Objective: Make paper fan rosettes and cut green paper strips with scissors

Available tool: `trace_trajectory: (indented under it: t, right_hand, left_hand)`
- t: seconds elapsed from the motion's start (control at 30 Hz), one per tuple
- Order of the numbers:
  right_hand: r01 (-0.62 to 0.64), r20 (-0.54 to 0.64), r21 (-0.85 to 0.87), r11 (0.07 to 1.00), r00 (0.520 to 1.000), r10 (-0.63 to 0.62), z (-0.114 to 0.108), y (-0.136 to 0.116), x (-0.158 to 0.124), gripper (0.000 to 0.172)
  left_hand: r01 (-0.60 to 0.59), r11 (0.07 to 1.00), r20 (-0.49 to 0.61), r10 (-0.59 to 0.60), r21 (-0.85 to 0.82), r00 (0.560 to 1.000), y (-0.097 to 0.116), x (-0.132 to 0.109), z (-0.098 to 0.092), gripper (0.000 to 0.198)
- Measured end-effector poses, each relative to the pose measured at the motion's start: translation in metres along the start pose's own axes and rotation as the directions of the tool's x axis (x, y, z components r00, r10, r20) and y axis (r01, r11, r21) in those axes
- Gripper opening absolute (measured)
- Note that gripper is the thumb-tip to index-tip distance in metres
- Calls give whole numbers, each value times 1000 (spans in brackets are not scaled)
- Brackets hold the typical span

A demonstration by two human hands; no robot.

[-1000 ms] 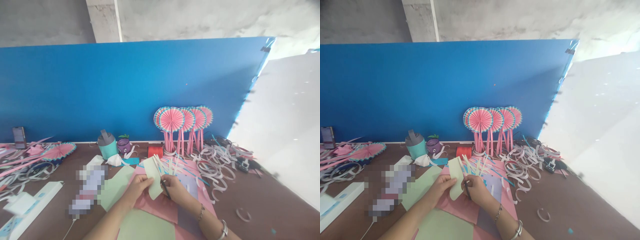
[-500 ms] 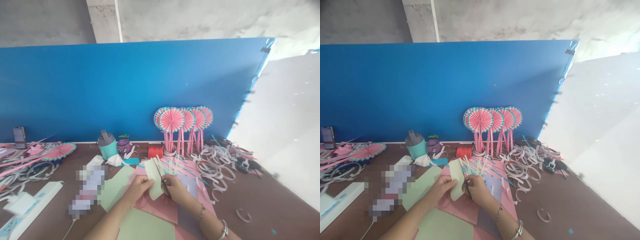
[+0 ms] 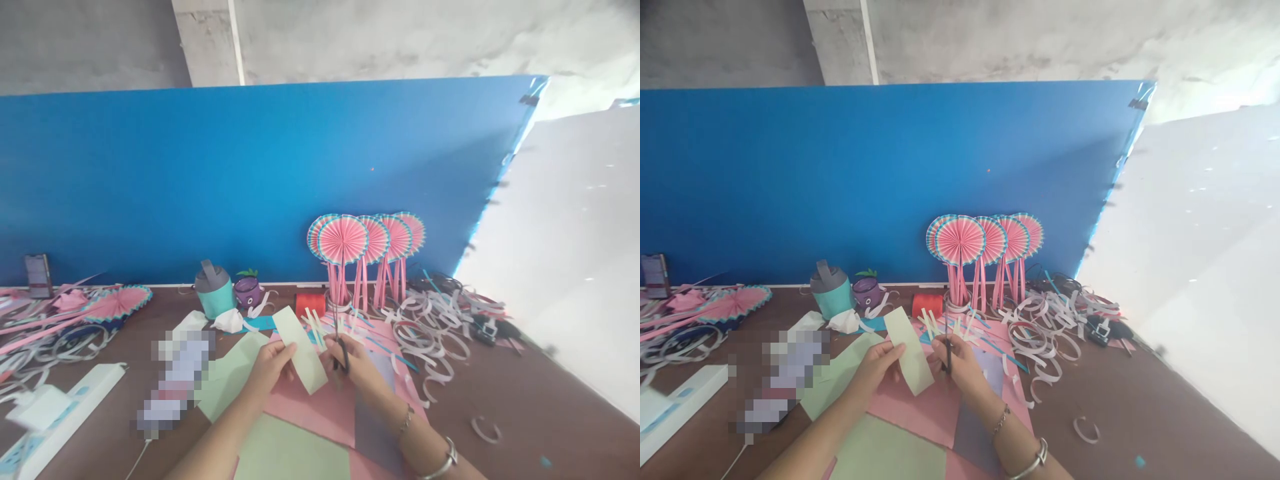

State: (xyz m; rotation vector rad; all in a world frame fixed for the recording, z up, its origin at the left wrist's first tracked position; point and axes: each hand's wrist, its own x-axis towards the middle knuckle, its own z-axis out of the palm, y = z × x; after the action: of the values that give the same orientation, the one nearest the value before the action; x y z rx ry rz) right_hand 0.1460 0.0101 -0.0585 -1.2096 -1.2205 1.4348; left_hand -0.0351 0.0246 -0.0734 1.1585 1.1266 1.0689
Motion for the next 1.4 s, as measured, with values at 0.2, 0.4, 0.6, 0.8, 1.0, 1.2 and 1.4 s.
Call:
trace_trajectory:
  t: [0.2,0.4,0.6,0.8,1.0,1.2,1.4]
  right_hand:
    - [11,86,-78,997,996,-4,-1,11,4,37]
    - [72,62,-71,995,996,-68,-4,20,8,32]
    - [-5,140,-141,990,990,25,-4,10,3,36]
    - [-47,245,-280,959,962,118,-6,-9,-9,44]
    - [-25,312,-320,947,941,130,-6,-10,-11,47]
    - [-30,311,-343,939,940,144,-5,-8,-12,46]
    - [-2,306,-366,931,944,122,-7,-2,-10,38]
  left_hand:
    - [-8,1000,-131,7,-5,991,1,-4,0,39]
    - [39,998,-132,-46,-51,990,1,-5,4,41]
    - [5,985,-209,-42,-172,977,6,-2,-2,40]
    - [-41,961,-272,-36,-273,962,10,4,-19,40]
    - [-29,934,-259,-68,-355,964,16,4,-20,39]
    - [-36,944,-256,-52,-327,965,15,3,-18,40]
    - [-36,946,-239,-44,-321,970,13,3,-18,39]
